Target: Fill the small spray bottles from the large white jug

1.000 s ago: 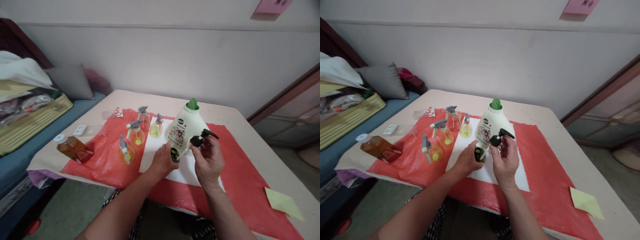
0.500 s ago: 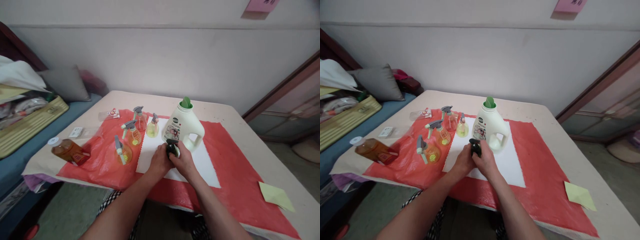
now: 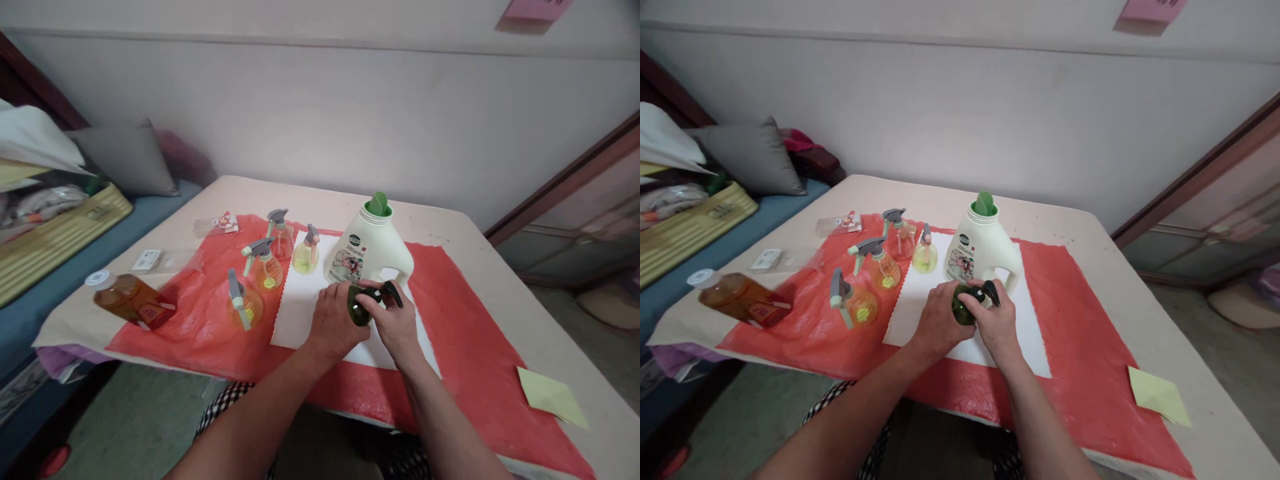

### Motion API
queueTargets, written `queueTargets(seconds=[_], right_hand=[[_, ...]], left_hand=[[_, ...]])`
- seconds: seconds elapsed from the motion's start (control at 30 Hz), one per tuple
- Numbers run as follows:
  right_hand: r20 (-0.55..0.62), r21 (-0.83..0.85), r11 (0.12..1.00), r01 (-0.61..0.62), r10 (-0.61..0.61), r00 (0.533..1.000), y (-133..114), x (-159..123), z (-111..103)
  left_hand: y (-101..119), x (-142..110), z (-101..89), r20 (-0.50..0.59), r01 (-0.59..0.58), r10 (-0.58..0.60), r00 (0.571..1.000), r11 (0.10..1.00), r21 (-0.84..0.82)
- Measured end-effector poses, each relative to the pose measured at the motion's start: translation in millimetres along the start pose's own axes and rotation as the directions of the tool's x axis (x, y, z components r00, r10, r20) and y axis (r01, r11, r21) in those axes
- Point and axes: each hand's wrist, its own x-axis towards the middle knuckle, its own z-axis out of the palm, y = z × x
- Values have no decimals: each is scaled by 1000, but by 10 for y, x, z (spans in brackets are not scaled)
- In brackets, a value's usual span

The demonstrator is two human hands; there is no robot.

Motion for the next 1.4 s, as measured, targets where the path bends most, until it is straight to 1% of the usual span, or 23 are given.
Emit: queueTargets(seconds=[0.03, 0.07, 0.17, 0.23, 0.3, 0.37, 0.4, 0.43, 0.53, 0.6, 0.63, 0.73, 0.77, 0.8, 0.9, 0.97, 1.0, 1.1, 1.17, 1.23, 1.33, 1.37, 1.4], right_hand=[[-5, 5, 1000, -1, 1, 1000, -5, -8, -7], [19, 24, 1000, 7, -7, 1000, -12, -16, -22], [172, 131, 991, 16, -39, 984, -21, -26, -104], [231, 150, 989, -12, -24, 973, -7, -22, -145], [177, 99, 995, -7, -11, 984, 15, -14, -151], [69, 31, 999, 17, -19, 997, 26, -7, -137], [46, 19, 999, 26, -27, 999, 23, -5, -133], [59, 30, 999, 33, -35, 998, 14, -2, -136], [225, 141, 990, 16, -48, 973, -21, 5, -175], [286, 180, 983, -26, -27, 958, -27, 4, -191], [271, 176, 983, -41, -8, 963, -21, 2, -187], [123, 139, 989, -42, 25, 992, 3, -8, -140], [94, 141, 989, -38, 25, 995, 5, -10, -128], [97, 159, 987, -34, 19, 995, 1, -11, -125], [241, 263, 963, -59, -6, 970, -34, -13, -161], [284, 296, 952, -84, -4, 959, -58, -17, -184], [267, 290, 953, -89, 9, 964, -66, -19, -184], [151, 231, 969, -87, 53, 987, -89, -19, -153], [116, 217, 973, -72, 48, 992, -114, -6, -156], [186, 251, 966, -58, 11, 982, -143, 13, -206], [352, 300, 948, -106, -7, 936, -166, 28, -306], [371, 301, 945, -128, 8, 929, -164, 25, -322], [359, 291, 947, -139, 27, 933, -158, 20, -326]], left_hand=[[9, -2, 6, -3, -3, 3, 1000, 1000, -6], [20, -2, 7, -11, 3, -3, 1000, 1000, -10], [60, 8, -18, -9, 45, -46, 999, 999, -20], [81, 11, -38, 14, 59, -58, 998, 998, -29], [96, 4, -41, 28, 56, -55, 998, 998, -34], [106, -8, -27, 21, 41, -40, 999, 999, -35], [110, -13, -18, 14, 31, -30, 999, 999, -36], [115, -17, -9, 4, 22, -22, 1000, 999, -38], [125, -17, 2, 2, 27, -27, 1000, 999, -34], [131, -14, -5, 20, 44, -43, 999, 999, -33], [135, -13, -12, 26, 46, -45, 999, 998, -35], [157, -14, -36, 38, 30, -28, 999, 998, -51], [166, -14, -44, 40, 26, -23, 999, 998, -60], [175, -13, -51, 36, 28, -26, 999, 997, -67], [192, -9, -66, 19, 62, -61, 998, 994, -84], [196, -8, -68, 18, 68, -66, 998, 993, -99], [198, -9, -67, 25, 60, -58, 998, 992, -108], [215, -19, -64, 28, 54, -50, 998, 990, -134], [234, -27, -68, 24, 60, -58, 998, 987, -147], [252, -29, -76, 33, 72, -67, 997, 984, -162], [267, -23, -79, 72, 123, -111, 991, 974, -192], [271, -19, -72, 86, 143, -128, 988, 970, -199], [276, -16, -62, 97, 158, -141, 985, 967, -202]])
